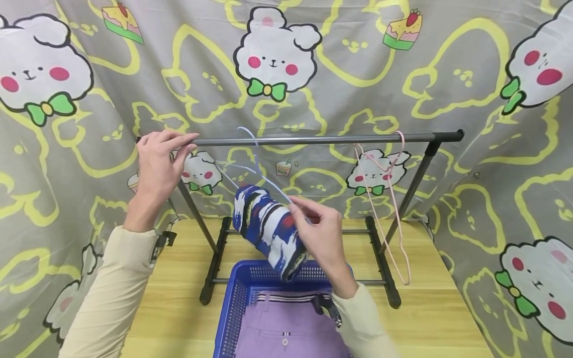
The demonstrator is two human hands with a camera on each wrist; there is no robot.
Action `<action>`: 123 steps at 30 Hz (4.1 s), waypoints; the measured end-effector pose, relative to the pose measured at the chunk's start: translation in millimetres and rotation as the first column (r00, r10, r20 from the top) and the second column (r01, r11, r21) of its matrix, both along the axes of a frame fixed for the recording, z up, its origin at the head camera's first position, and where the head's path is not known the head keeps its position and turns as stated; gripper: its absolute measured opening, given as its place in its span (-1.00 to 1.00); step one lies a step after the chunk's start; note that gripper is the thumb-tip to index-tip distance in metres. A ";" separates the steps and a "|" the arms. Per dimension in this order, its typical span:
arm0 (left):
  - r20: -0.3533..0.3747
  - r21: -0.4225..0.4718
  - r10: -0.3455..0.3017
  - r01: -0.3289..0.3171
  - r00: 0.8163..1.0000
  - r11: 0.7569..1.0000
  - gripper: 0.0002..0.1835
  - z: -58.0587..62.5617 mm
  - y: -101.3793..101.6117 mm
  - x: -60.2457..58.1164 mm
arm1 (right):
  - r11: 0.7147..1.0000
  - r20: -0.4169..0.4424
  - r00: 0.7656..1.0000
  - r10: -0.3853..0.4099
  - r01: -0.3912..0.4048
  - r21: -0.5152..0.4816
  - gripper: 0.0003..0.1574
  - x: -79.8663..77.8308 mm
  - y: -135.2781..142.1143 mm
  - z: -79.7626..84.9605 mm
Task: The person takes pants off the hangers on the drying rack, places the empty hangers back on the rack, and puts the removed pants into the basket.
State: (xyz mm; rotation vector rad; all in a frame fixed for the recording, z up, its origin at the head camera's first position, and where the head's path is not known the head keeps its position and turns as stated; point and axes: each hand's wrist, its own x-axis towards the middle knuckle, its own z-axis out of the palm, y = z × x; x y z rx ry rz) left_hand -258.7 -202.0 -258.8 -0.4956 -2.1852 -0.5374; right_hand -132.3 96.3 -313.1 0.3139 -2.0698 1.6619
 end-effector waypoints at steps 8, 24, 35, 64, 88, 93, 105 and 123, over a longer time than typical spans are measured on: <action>-0.007 0.009 0.003 -0.003 1.000 1.000 -0.74 1.6 0.4 0.8 | 0.995 -0.039 0.997 -0.073 0.076 0.061 -0.84 16.6 28.1 -2.8; -0.015 0.023 -0.006 0.007 1.000 1.000 -0.74 0.6 2.0 0.7 | 0.969 -0.025 0.981 -0.194 0.196 0.149 -0.90 40.2 91.8 -52.8; 0.010 -0.046 -0.040 0.040 0.999 0.998 -0.63 -3.7 -4.0 8.5 | 0.971 0.010 0.988 -0.155 0.151 0.184 -0.83 58.0 111.1 -59.3; 0.222 0.139 -0.492 0.472 0.842 0.871 -0.69 -95.5 19.4 131.6 | 0.980 -0.233 0.968 -0.097 0.133 0.148 -0.69 66.6 107.0 -63.0; 0.490 -0.161 -0.313 0.437 0.814 0.885 -0.30 -183.1 94.6 153.0 | 0.982 -0.245 0.956 0.160 -0.130 0.135 -0.65 73.1 85.8 -71.0; 0.551 -0.171 -0.302 0.460 0.778 0.872 -0.24 -183.5 98.0 148.5 | 0.981 -0.272 0.946 0.177 -0.147 0.126 -0.62 72.5 83.7 -76.0; 0.509 -0.142 -0.360 0.489 0.781 0.860 -0.43 -194.7 107.5 150.8 | 0.971 -0.238 0.949 0.205 -0.167 0.169 -0.57 71.0 79.5 -81.0; 0.271 -0.068 -0.362 0.392 0.892 0.917 -0.62 -206.7 109.6 154.6 | 0.909 -0.139 0.930 0.341 -0.289 0.299 -0.51 61.2 75.6 -88.8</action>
